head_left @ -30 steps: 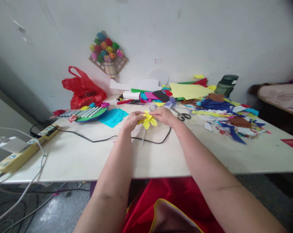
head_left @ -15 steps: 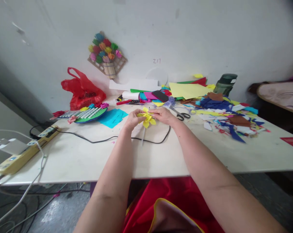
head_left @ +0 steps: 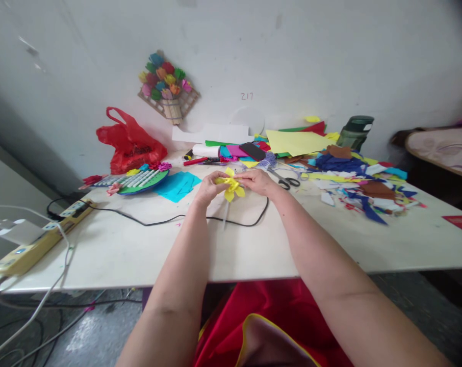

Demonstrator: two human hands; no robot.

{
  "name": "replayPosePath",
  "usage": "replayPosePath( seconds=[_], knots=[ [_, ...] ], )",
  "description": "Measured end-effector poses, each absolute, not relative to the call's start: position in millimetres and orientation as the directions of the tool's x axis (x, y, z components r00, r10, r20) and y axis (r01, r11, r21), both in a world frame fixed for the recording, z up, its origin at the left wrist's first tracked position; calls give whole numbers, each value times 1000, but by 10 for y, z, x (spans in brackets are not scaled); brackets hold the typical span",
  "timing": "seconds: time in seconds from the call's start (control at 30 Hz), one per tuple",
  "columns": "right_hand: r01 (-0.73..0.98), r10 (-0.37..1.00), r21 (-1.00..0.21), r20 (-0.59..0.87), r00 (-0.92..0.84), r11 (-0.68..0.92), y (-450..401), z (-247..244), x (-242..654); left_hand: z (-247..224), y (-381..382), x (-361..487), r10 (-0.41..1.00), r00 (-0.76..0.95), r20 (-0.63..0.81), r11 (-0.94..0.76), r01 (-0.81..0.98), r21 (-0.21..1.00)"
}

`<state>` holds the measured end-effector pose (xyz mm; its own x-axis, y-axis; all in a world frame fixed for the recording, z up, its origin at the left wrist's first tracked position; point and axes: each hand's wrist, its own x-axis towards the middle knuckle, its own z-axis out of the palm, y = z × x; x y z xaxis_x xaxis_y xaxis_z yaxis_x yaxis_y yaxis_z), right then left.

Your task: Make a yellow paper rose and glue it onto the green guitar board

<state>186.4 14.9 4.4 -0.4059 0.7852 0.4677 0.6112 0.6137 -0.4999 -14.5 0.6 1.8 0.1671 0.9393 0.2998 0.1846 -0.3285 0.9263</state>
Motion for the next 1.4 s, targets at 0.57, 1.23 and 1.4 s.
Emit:
replayPosePath(
  seconds=[0.57,1.23,1.4],
  knots=[
    [629,800,-509,481,-358,587,89,116,1927,-24,64,-196,930,112,349,-363,144,921],
    [536,913,-742,367,-178,403,74,155,2046,15,28,-184,955,12,295,-295,24,955],
    [507,948,-803,293,-123,314,-4,199,1963,-4,50,-174,956,1,293,-293,-18,956]
  ],
)
